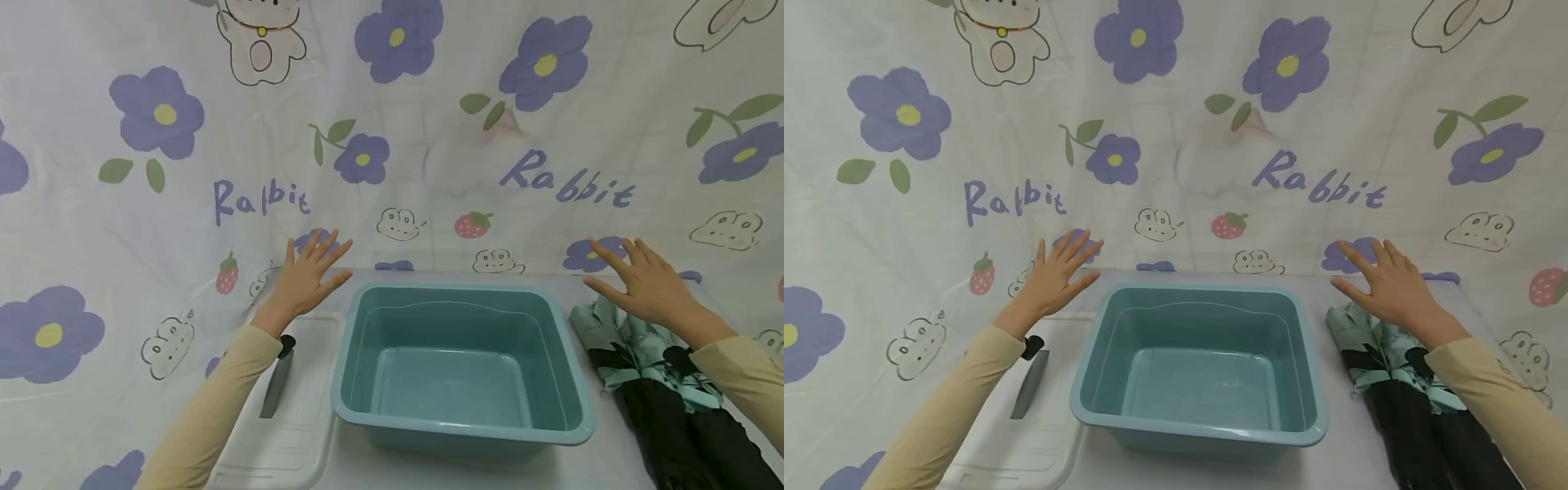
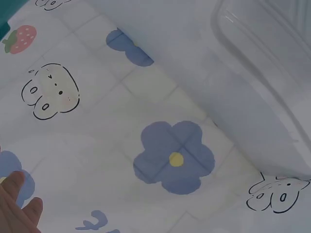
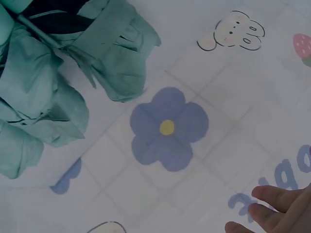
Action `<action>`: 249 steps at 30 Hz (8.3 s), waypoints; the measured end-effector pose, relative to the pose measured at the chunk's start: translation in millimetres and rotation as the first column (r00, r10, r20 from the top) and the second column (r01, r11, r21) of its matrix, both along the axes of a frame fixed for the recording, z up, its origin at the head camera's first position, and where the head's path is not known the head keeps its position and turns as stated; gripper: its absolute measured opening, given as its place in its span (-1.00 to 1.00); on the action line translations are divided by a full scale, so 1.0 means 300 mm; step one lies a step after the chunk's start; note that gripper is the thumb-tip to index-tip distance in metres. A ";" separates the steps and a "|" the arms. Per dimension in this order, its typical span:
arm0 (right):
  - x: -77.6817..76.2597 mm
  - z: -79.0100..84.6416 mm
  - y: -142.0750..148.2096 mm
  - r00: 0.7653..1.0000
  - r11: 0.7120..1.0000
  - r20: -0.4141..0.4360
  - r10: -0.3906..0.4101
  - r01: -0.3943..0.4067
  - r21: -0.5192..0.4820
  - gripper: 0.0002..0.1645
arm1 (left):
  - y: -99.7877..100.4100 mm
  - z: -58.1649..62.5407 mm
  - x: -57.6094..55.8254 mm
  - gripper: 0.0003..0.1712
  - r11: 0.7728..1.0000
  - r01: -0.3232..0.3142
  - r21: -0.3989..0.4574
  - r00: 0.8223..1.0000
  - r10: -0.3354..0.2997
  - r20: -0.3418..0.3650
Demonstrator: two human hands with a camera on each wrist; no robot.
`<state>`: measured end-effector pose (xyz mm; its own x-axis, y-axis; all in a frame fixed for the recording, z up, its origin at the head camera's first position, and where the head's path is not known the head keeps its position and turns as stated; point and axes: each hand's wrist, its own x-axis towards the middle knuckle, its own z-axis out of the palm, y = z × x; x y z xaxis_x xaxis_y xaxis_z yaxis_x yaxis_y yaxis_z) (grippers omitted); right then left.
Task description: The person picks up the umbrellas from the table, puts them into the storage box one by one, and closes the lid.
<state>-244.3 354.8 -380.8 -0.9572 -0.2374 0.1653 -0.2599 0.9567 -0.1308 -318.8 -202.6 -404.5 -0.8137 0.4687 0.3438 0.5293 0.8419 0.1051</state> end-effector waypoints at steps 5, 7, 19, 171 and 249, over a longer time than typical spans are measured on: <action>0.008 -0.010 0.010 1.000 1.000 0.026 -0.001 0.001 0.014 -0.04 | -0.005 -0.015 0.013 -0.29 1.000 0.015 0.019 1.000 -0.015 -0.002; 0.010 -0.015 0.013 0.999 1.000 0.043 -0.001 0.000 0.016 -0.03 | -0.009 -0.019 0.015 -0.30 0.999 0.025 0.027 1.000 -0.026 0.003; -0.003 -0.077 0.034 0.992 1.000 0.122 0.022 -0.023 0.003 0.00 | -0.002 -0.059 0.036 -0.27 0.988 0.104 0.110 0.993 -0.108 0.035; 0.042 0.090 -0.113 0.954 0.904 0.294 0.064 0.070 -0.423 -0.19 | 0.110 -0.192 0.194 -0.49 0.832 0.210 0.513 0.914 -0.354 0.200; 0.122 0.084 -0.662 0.907 0.721 0.145 0.396 -0.209 -0.660 -0.42 | 0.114 -0.200 0.200 -0.47 0.826 0.200 0.527 0.903 -0.363 0.228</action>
<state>-207.6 156.2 -355.6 -0.8790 -0.4559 0.1393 -0.3875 0.5130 -0.7659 -258.7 -168.5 -464.3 -0.7720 0.5351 0.3430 0.6063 0.4580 0.6501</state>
